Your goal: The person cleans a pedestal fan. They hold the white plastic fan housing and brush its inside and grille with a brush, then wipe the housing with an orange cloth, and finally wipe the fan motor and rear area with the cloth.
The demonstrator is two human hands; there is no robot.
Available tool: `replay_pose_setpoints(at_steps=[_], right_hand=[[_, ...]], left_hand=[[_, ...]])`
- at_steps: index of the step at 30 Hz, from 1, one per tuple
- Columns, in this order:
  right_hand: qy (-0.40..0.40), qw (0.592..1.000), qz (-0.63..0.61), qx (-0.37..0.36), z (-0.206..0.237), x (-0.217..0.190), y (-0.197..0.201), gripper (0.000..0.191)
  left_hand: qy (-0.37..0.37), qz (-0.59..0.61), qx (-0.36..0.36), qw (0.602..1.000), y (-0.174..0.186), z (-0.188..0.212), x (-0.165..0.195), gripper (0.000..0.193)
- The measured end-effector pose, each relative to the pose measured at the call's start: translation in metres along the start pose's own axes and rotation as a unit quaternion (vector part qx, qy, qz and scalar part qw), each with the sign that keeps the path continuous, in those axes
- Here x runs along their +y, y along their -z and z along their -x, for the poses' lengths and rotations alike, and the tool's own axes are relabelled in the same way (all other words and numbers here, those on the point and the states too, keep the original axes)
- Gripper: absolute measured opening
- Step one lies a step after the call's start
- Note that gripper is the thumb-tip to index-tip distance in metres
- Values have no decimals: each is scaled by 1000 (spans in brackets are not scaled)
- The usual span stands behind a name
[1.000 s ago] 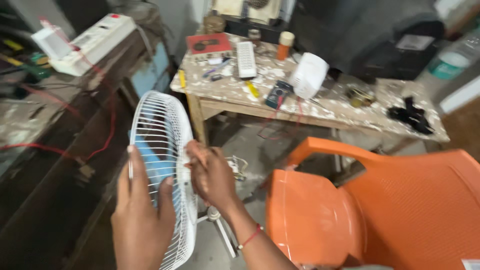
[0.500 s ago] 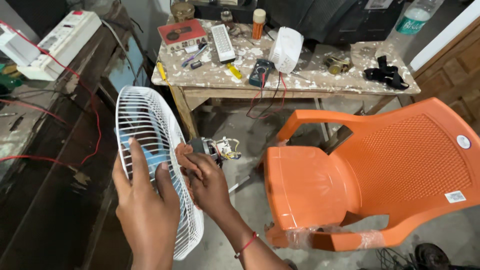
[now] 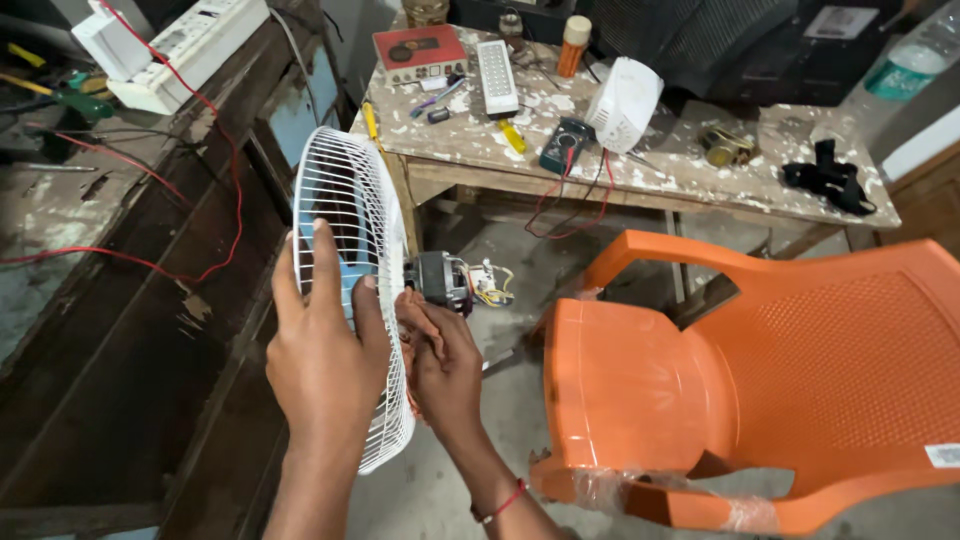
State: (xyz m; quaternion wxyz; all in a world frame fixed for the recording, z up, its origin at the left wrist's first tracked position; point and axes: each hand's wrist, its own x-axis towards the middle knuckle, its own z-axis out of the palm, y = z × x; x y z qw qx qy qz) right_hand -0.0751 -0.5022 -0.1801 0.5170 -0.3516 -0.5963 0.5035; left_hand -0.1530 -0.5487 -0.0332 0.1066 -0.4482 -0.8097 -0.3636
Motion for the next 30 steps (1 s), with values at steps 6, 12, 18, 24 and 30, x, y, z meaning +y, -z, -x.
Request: replay_pose_setpoints(at_steps=[6,12,18,24,30], right_hand=[[29,998,-42,-31,-5,17,12,31],[105,989,83,-57,-18,3,47,37],[-44,991,-120,-34,-59,-23,48,25],[-375,837,-398,-28,-151,-22,52,30],[-349,831,-367,-229,-142,-15,86,34]], left_hand=[[1,-33,10,999,-15,-9,8,56],[-1,-93,36,995,-23,-14,4,60],[-30,-144,83,986,-28,-24,5,60],[-17,-143,72,987,-26,-35,7,61],[0,-133,52,990,-28,-43,23,61]])
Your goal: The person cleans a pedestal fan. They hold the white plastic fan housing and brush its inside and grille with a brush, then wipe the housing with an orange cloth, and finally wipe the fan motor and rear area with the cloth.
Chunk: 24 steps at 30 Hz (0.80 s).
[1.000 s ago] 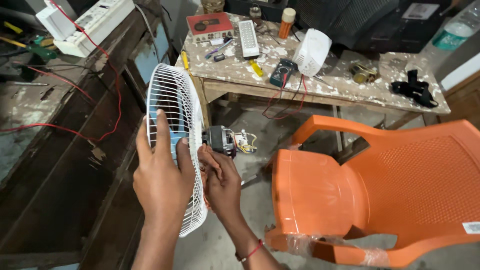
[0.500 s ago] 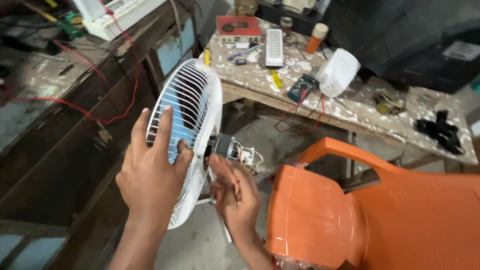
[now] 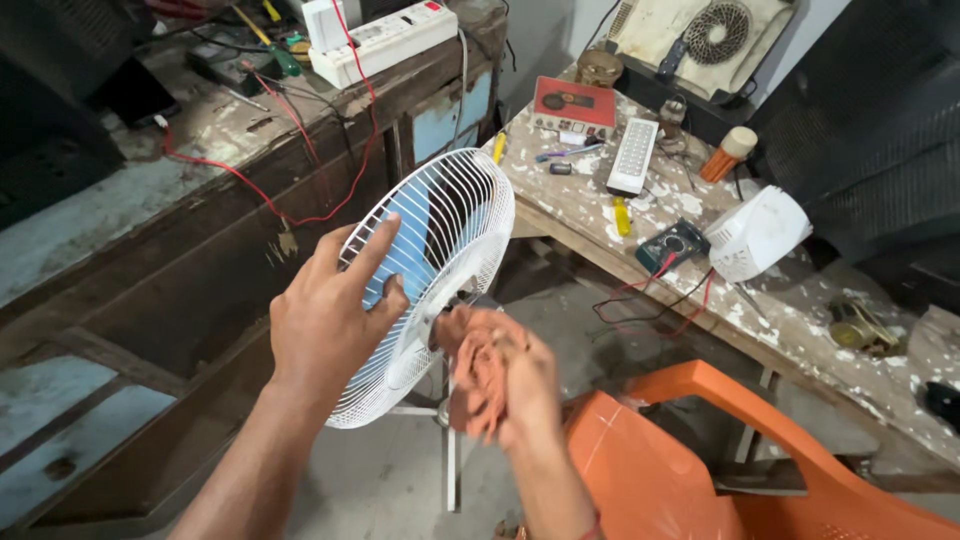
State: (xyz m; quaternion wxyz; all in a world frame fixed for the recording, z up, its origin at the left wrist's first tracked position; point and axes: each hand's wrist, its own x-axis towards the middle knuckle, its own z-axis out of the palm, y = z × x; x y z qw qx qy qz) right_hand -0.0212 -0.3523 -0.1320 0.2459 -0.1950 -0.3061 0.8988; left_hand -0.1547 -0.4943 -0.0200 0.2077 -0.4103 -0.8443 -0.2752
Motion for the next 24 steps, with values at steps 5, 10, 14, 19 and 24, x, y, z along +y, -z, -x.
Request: replay_pose_setpoints(at_steps=[5,10,14,19,24], right_hand=[[0,981,185,57,23,43,7,24],[157,899,405,48,5,77,-10,22],[-1,930,366,47,2,77,-32,23],[119,974,156,114,29,87,-53,16],[-28,998,42,39,16,95,-48,25]], left_hand=[[-5,-3,10,1000,-1,-4,11,60],[14,-28,6,999,-5,3,13,59],[41,-60,-2,997,1,12,0,59],[43,-26,25,998,4,23,-12,60],[34,-35,35,998,5,37,-16,59]])
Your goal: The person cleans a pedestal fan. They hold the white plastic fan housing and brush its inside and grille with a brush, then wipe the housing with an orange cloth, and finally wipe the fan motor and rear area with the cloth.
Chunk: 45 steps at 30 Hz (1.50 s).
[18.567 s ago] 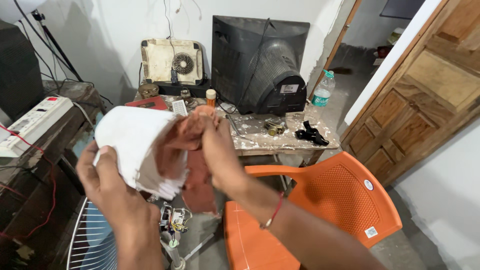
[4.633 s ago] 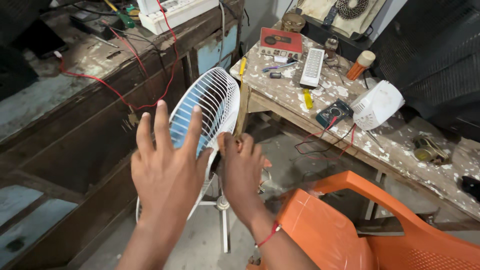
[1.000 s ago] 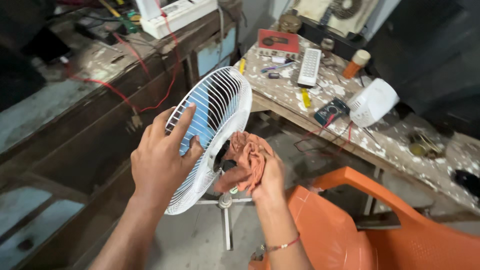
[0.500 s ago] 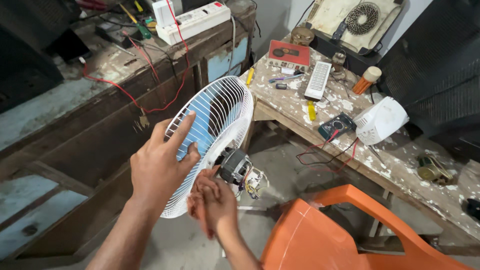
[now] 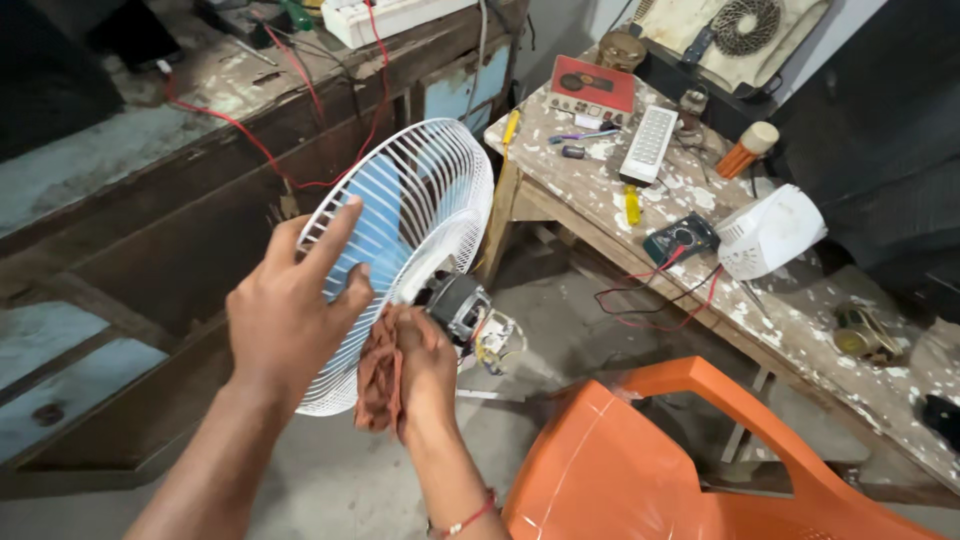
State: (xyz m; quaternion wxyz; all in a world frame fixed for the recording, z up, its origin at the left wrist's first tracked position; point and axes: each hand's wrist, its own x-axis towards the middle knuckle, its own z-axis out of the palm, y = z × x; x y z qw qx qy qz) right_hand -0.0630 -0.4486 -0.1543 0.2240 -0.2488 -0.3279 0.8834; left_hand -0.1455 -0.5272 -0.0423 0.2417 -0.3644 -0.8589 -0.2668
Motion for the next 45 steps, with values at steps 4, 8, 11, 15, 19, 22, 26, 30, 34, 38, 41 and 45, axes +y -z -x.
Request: replay_pose_setpoints(at_steps=[4,8,11,15,19,22,26,30,34,38,41,45], right_hand=[[41,998,35,-37,-4,2,-5,24],[363,818,445,30,15,-16,-4,19],[405,749,516,87,12,-40,-1,27],[382,653,652,-35,-17,-65,0,33],[402,564,717,-76,-29,-73,6,32],[309,573,756,-74,-37,-79,14,46],[359,605,711,6,-52,-85,21,30],[341,580,739,-35,-50,-81,24,29],[380,494,753,-210,-38,-85,30,36],[330,553,732,-224,-54,-115,37,20],[302,601,737,-65,-69,-125,42,37],[371,592,680,-221,-65,-111,49,19]], left_hand=[[-5,8,12,1000,1,2,-3,57],[-12,27,5,1000,4,3,-7,59],[-32,26,16,999,3,3,-11,59],[-22,0,5,1000,0,3,-13,61],[-19,9,-2,1000,1,1,-15,68],[-18,14,-9,1000,1,1,-14,69],[-15,18,-15,1000,0,0,-11,69],[-4,15,-19,1000,0,0,-10,70],[0,11,-13,1000,0,-1,-11,72],[-27,15,2,1000,-2,-5,-10,71],[-27,11,2,1000,-3,-9,-8,72],[-2,11,-11,1000,-7,-13,-6,71]])
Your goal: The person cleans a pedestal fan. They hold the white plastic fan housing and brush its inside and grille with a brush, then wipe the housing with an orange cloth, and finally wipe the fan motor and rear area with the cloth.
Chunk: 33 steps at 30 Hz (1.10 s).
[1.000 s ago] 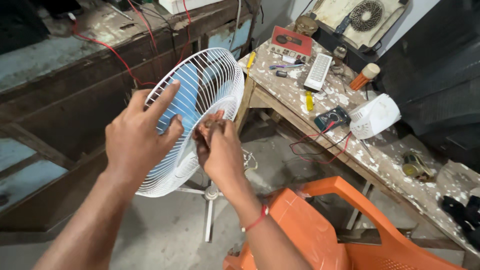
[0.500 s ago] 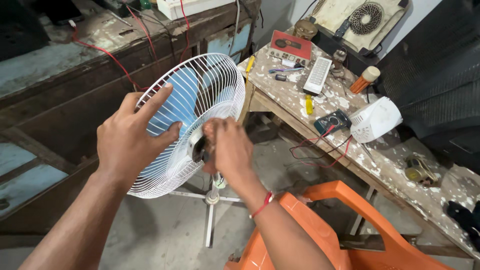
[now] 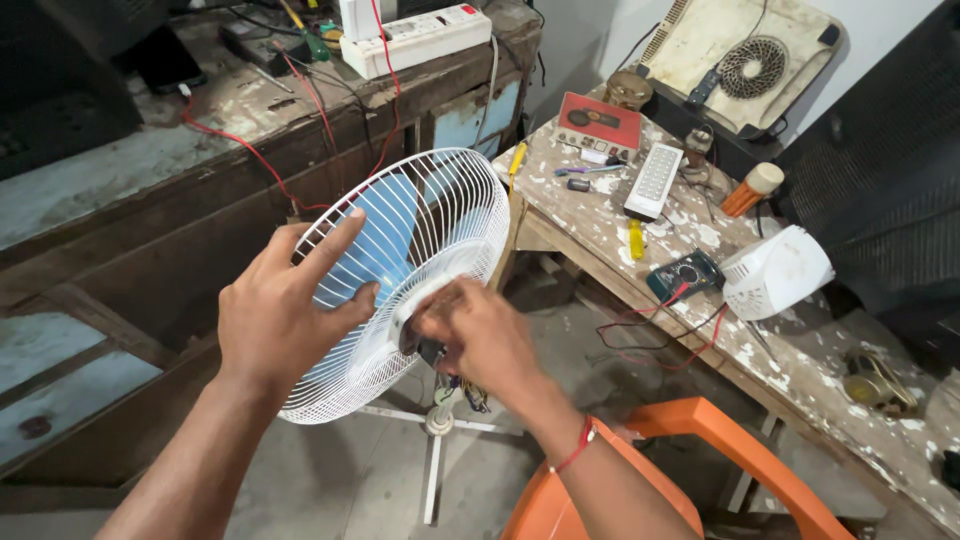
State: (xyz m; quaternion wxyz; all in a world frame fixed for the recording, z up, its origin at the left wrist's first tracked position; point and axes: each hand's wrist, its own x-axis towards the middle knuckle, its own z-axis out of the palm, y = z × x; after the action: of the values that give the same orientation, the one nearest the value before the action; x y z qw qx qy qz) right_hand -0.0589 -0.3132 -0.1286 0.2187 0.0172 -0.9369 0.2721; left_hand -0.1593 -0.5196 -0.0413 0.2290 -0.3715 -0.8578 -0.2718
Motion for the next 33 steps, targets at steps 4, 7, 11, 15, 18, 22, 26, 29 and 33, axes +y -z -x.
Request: replay_pose_setpoints(at_steps=[4,7,11,15,18,22,26,29,33], right_hand=[[118,992,-14,-38,0,7,0,42],[19,1000,-13,4,-12,23,13,34],[-87,994,26,53,-16,25,10,25],[-102,989,103,22,-9,16,-3,22],[-17,997,66,31,-9,23,0,30],[-72,995,-73,15,-12,50,19,32],[-235,961,98,-108,-9,55,16,29],[-368,902,-225,-27,1,56,7,18],[-127,940,-304,87,6,74,-4,19]], left_hand=[[12,1,-10,1000,-1,-3,0,71],[7,2,-10,1000,-1,-6,0,71],[6,14,7,1000,-4,-10,5,70],[15,-2,1,1000,-11,-13,12,70],[3,-5,5,1000,-12,-13,9,70],[-1,-5,14,1000,-14,-13,6,69],[-4,-4,7,1000,-13,-13,7,69],[-13,13,16,1000,-12,-16,7,67],[-9,6,11,1000,-16,-24,8,67]])
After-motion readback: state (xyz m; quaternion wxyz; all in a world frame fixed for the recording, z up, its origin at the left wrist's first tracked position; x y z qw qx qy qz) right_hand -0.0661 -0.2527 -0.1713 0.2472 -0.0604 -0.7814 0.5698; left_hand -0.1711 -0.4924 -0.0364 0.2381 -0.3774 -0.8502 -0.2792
